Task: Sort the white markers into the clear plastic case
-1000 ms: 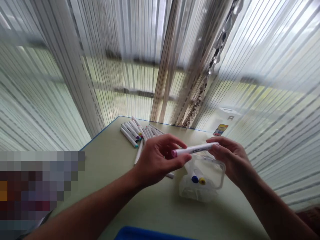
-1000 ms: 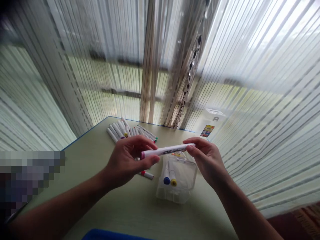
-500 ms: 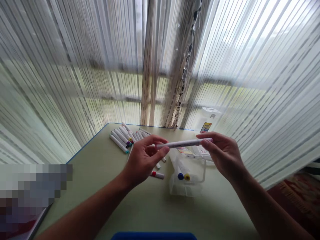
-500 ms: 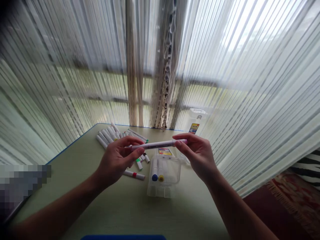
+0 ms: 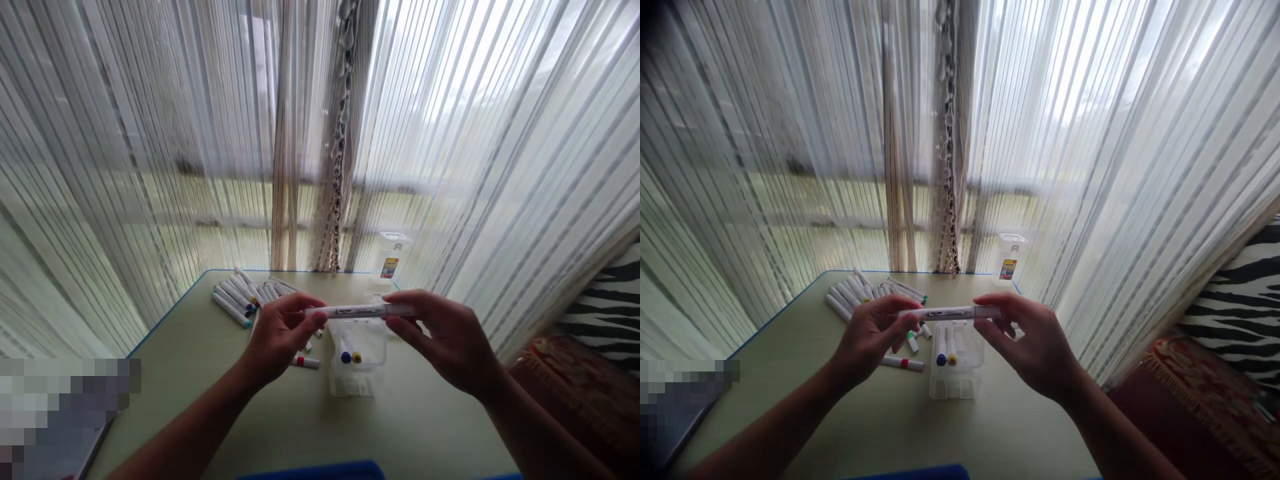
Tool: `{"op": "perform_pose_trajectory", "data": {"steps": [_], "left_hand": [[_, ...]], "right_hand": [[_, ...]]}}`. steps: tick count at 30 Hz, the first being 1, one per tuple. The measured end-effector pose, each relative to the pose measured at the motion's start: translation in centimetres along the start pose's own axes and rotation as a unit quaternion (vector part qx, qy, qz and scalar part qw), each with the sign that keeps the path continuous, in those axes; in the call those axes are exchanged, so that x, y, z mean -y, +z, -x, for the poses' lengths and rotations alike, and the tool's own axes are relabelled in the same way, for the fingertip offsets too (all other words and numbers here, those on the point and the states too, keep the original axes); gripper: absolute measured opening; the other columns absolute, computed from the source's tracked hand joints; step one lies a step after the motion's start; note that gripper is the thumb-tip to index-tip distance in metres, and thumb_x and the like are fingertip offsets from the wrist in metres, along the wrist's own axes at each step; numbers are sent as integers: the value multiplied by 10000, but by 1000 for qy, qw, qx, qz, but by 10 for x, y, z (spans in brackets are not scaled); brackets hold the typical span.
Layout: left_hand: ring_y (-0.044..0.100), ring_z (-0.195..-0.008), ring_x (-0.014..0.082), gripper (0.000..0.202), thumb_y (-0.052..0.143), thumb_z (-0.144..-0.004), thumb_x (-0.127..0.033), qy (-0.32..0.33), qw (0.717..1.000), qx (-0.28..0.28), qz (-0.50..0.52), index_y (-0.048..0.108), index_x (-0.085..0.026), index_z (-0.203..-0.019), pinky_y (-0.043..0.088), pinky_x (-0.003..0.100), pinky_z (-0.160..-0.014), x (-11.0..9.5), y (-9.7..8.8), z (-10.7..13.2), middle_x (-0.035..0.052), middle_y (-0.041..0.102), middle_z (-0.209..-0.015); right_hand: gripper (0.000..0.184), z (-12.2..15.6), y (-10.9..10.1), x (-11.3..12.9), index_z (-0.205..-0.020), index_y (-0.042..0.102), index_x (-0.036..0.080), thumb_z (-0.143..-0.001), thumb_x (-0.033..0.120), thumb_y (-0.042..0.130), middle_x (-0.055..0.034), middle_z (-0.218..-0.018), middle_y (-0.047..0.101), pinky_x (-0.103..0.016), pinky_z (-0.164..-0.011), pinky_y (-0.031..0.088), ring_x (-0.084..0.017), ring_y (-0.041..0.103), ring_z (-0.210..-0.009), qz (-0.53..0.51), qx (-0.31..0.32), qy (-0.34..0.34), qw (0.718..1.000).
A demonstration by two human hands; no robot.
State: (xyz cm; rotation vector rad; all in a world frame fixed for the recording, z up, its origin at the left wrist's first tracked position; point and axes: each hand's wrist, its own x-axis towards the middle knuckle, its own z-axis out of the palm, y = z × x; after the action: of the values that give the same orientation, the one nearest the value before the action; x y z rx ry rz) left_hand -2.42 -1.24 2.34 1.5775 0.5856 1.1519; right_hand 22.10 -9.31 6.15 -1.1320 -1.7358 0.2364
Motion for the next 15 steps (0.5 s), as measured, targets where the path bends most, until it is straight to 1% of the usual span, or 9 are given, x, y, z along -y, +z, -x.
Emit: {"op": "perform_pose_trajectory", "data": {"steps": [2,4,6,8,10,12,15], "left_hand": [[484,-471,64,311,749,-838,-398,-8,1000,21,11,713,-107,-943,378,179,-434,0,0,-1,28,685,-677],[476,-458,65,335,746,-834,-418,-13,999,39,25,708,-98,-927,371,188,-435,-1,0,-1,26,675,-657],[474,-451,70,349,736,-835,-437,-17,998,54,34,700,-96,-902,367,195,-437,-1,1,-1,20,663,-633],[473,-448,74,353,727,-839,-448,-17,997,67,34,694,-98,-873,359,199,-438,-2,1,0,17,653,-610],[479,-452,78,356,719,-844,-455,-15,996,78,32,691,-100,-856,358,200,-441,-2,2,2,21,654,-605],[499,-465,87,359,700,-857,-461,-11,996,83,38,694,-103,-879,379,205,-456,-1,1,3,26,664,-612],[515,-482,92,366,650,-892,-468,-3,996,66,60,696,-108,-949,414,211,-479,2,-2,2,27,675,-629]], "right_hand": [[205,9,-3,5,-1063,733,226,-862,185,743,-21,-816,739,-222,-537,507,-128,627,-624,69,-8,-61,996],[234,15,-7,10,-1079,724,229,-870,123,721,-14,-836,731,-210,-529,491,-107,600,-606,108,-1,-122,987],[259,19,-9,17,-1103,712,216,-882,82,694,-28,-875,737,-211,-556,501,-107,621,-643,124,18,-170,977],[275,23,-11,23,-1122,699,194,-886,54,677,-41,-882,744,-227,-626,532,-120,658,-702,130,33,-206,969],[293,27,-13,29,-1135,687,174,-880,30,671,-43,-858,746,-241,-687,552,-129,681,-733,137,38,-230,963],[308,32,-16,34,-1144,678,165,-874,17,671,-41,-850,749,-235,-701,558,-126,691,-732,146,34,-241,959],[325,43,-25,37,-1155,674,172,-869,17,672,-41,-864,758,-224,-705,569,-130,712,-743,171,29,-244,954]]}}
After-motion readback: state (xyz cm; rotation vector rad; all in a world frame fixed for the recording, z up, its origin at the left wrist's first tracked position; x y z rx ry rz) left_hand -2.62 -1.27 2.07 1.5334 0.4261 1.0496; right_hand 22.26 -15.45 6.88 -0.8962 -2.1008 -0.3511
